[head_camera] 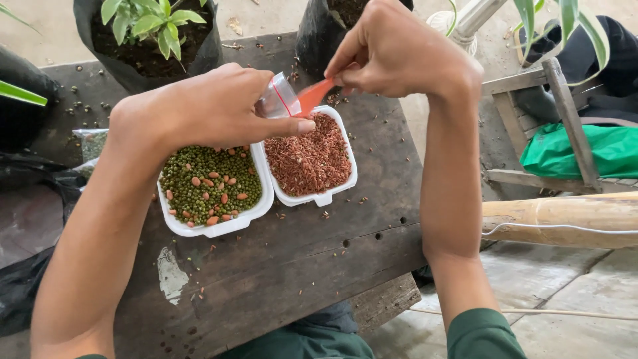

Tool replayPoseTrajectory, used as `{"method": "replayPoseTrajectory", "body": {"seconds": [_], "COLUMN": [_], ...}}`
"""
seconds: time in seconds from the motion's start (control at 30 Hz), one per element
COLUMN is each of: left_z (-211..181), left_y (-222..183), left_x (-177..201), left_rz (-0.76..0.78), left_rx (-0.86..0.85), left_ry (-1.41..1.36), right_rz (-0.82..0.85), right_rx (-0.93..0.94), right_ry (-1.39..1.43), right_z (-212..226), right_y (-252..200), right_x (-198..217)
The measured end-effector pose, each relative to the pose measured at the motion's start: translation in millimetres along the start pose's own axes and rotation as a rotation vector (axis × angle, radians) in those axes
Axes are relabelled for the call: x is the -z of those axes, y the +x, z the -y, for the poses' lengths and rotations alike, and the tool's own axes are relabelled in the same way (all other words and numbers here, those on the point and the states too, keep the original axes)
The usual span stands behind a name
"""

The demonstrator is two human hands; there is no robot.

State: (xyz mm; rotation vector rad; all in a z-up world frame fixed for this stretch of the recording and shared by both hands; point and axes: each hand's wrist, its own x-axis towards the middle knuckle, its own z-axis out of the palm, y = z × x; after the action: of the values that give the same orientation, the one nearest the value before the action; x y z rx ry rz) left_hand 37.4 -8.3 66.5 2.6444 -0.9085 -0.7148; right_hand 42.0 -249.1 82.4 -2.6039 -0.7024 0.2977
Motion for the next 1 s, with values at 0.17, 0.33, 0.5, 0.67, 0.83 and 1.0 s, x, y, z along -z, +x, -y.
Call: {"method": "replayPoseTrajectory", "body": {"seconds": [0.17, 0.33, 0.5, 0.67, 0.83, 1.0], "left_z": [-3, -8, -15, -12, -14, -25], "left_y": [0, 1, 0, 2, 1, -6], "left_x": [0, -2, 0, -4, -6, -5], "left_rz": [0.020, 0.044, 0.081, 0.067, 0.056, 0.109], "left_rx": [0.004, -0.018, 0.087, 0.001, -0.077, -0.061], "left_ry": [-0.008, -0.033, -0.040, -0.029, -0.011, -0.053], "right_rz": [0.092, 0.164, 0.211, 0.134, 0.066, -0.004], "right_rx": [-0.149, -0.190, -0.150, -0.109, -0.157, -0.096], "right_ry": [-0.025, -0.045, 0.028, 0.033, 0.013, 0.068], "right_z": [9, 16, 7, -5, 5, 3], "right_y": [-7, -5, -7, -25, -48, -61], "right_x": [8, 9, 14, 26, 43, 49]}}
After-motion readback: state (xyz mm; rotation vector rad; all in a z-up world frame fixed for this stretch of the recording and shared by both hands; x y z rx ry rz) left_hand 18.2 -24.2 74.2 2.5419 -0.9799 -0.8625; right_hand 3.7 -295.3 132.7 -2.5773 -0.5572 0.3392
